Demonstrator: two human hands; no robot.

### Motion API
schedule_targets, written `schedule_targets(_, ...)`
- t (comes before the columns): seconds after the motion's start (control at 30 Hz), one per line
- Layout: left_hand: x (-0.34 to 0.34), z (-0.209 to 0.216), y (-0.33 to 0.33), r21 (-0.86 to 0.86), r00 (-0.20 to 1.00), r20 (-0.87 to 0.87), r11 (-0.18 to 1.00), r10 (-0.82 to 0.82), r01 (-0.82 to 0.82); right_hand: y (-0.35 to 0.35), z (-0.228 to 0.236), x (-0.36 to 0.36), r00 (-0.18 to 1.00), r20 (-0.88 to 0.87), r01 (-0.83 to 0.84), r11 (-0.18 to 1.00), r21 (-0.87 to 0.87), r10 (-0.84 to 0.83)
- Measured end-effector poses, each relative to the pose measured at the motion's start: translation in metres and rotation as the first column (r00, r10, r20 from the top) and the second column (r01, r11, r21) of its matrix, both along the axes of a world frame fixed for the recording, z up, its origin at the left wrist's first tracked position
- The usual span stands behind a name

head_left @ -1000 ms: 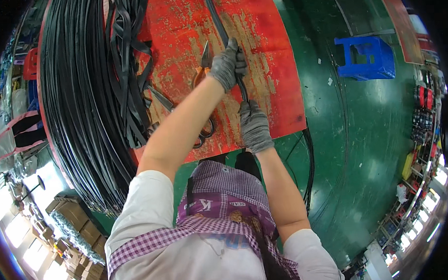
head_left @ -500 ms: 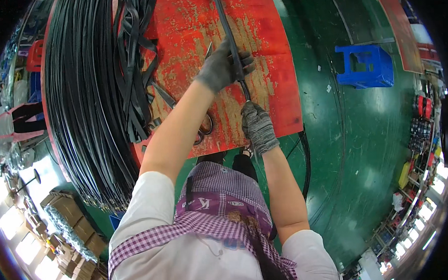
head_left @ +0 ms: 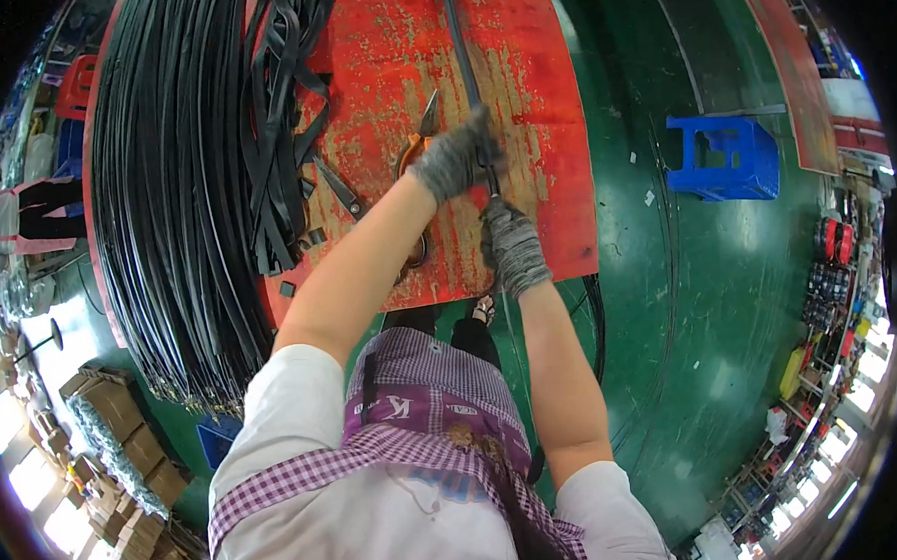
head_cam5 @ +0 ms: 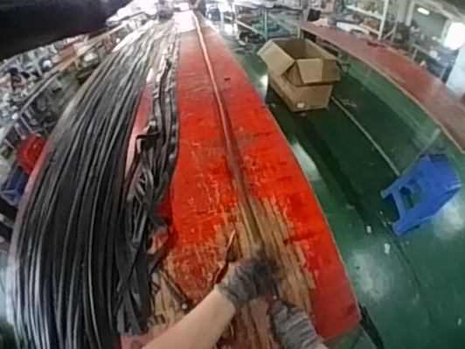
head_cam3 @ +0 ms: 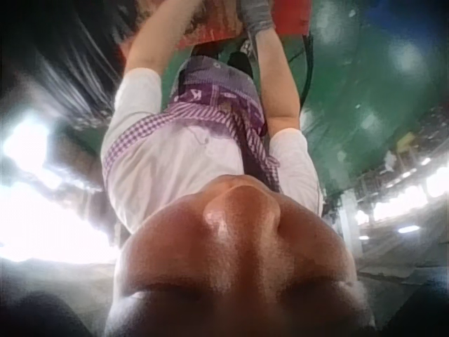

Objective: The person strips the outer insulation from black electrical cables using pliers and scissors. They repeatedly pick up cables, cut the sheathing, and pull the insulation off to expose the inner wires, working at a red table in a workshop.

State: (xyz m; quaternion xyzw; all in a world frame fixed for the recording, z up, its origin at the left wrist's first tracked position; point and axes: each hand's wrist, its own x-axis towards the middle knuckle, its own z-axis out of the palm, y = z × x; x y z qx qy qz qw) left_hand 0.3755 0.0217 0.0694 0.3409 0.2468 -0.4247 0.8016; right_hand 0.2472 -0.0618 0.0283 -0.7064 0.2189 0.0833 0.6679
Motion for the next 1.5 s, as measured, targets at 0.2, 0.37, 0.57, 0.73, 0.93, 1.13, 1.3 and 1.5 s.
schedule_targets(0.2,0.037,-0.034,-0.009,-0.058,0.997,-0.053,0.997,0.054,-0.057,0.022,-0.022,-0.040,0.997,0.052,-0.031,0.870,-0.492,0.065)
schedule_targets(0.37,0.018,-0.029,-0.017,-0.035,0.969,-0.030,0.968,0.246,-0.247,0.005,0.012,-0.002,0.891,-0.015,-0.285,0.536,-0.794,0.453)
schedule_targets(0.57,0.002,-0.022,-0.029,0.100,0.984,0.103,0.982,0.148,-0.158,-0.011,0.006,0.028,0.816,-0.027,-0.217,0.262,-0.940,0.578)
schedule_targets(0.73,-0.016,-0.029,-0.023,0.301,0.974,0.227,0.951,-0.003,-0.067,0.012,0.043,0.034,0.934,-0.322,-0.333,0.693,-0.639,0.152)
schedule_targets(0.93,-0.045,-0.066,-0.015,0.236,0.992,0.085,0.966,0.088,-0.106,0.060,0.079,0.060,0.880,0.030,-0.187,0.405,-0.895,0.473)
schedule_targets(1.13,-0.106,-0.099,-0.039,-0.428,0.907,-0.228,0.800,0.355,-0.421,0.081,-0.004,0.124,0.820,-0.519,-0.564,0.491,-0.664,0.239)
schedule_targets(1.3,-0.097,-0.111,-0.032,-0.503,0.860,-0.269,0.698,0.435,-0.510,0.073,0.040,0.099,0.934,-0.329,-0.153,0.988,-0.017,0.139)
schedule_targets(1.5,-0.081,-0.073,-0.008,-0.316,0.940,0.003,0.892,0.342,-0.324,0.005,0.106,-0.010,0.972,0.138,0.181,0.980,0.086,-0.191)
